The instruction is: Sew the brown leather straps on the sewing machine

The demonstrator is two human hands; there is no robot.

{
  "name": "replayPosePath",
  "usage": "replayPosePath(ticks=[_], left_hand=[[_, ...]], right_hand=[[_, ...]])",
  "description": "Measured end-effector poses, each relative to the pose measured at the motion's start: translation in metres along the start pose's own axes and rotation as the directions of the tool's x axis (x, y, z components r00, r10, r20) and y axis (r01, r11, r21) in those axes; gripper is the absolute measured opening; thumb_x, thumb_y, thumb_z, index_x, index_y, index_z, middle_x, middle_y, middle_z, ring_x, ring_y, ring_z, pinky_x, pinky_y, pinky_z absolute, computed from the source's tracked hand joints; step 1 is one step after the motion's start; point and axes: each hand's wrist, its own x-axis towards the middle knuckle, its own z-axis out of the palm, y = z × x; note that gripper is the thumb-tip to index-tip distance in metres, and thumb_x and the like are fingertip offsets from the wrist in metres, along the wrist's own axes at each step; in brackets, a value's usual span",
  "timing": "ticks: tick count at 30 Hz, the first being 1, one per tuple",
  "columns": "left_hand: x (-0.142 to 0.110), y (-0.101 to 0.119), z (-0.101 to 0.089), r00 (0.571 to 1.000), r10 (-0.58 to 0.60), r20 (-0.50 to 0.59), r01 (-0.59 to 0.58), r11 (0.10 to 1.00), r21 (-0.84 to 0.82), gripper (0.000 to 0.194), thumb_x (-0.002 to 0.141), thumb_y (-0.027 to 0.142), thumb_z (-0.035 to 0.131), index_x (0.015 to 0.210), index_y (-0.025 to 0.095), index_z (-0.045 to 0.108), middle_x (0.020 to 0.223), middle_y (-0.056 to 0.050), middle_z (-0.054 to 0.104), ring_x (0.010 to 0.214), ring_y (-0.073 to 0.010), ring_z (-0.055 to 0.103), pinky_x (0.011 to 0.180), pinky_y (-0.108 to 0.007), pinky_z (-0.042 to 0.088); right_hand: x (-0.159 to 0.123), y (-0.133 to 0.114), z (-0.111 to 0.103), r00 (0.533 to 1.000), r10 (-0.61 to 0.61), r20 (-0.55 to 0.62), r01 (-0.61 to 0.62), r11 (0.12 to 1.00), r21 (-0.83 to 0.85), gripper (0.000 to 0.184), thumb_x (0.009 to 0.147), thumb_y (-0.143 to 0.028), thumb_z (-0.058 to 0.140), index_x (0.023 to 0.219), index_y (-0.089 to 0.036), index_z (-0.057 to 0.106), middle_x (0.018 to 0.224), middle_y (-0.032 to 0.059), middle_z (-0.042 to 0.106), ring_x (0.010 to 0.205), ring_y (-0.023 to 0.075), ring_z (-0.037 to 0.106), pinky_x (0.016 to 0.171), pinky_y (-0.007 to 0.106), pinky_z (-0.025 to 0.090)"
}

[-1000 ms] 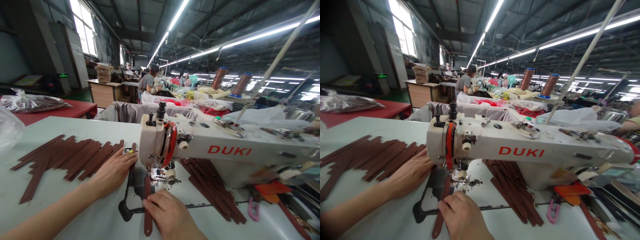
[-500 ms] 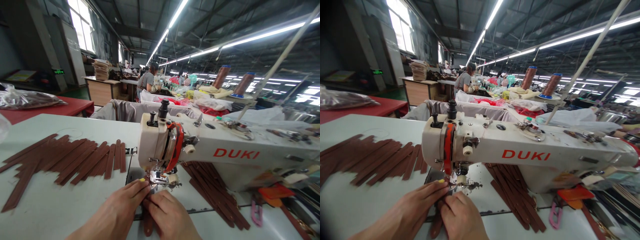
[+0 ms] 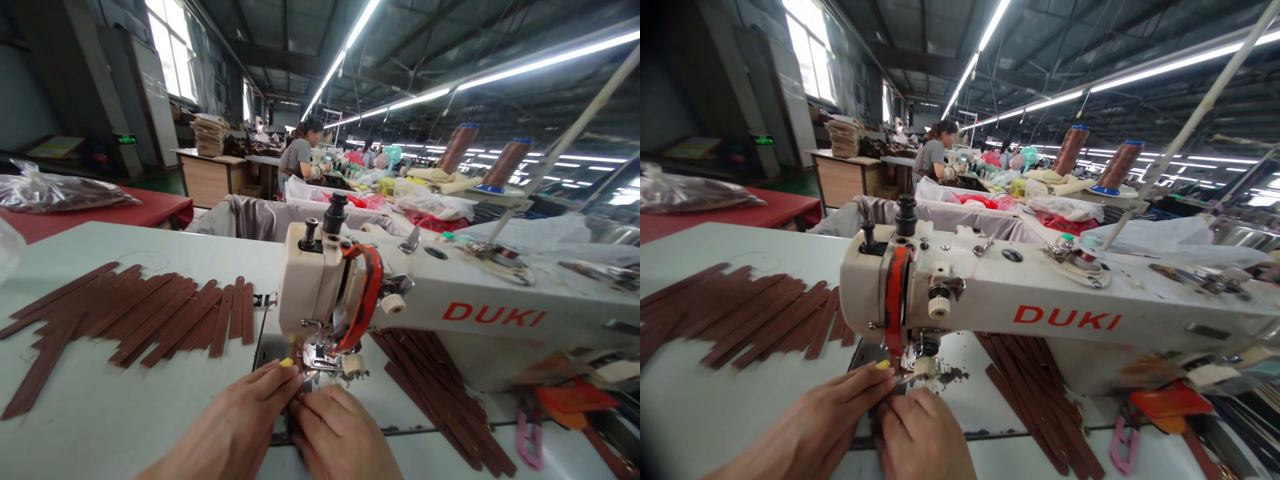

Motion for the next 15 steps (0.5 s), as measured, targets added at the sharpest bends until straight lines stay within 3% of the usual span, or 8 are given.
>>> replayPosePath(ticks=[15], left_hand=[[-0.0067,-0.0009,0.0045,1.000,-0.021,0.014,0.021,0.998,-0.052,0.058,0.076,0.002,0.039,0.130,0.017,0.052,0.122,-0.008,0.066,0.112,-0.0169,0.064,0.100,-0.023,0.049]], right_hand=[[0.0006,-0.0029,-0.0093,0.995,0.092,-0.033,-0.090,0.995,0.039,0.023,0.084,-0.004,0.046,0.089,-0.011,0.068,0.080,0.0102,0.066,0.072,0.0206,0.057,0.063,0.030,0.055]])
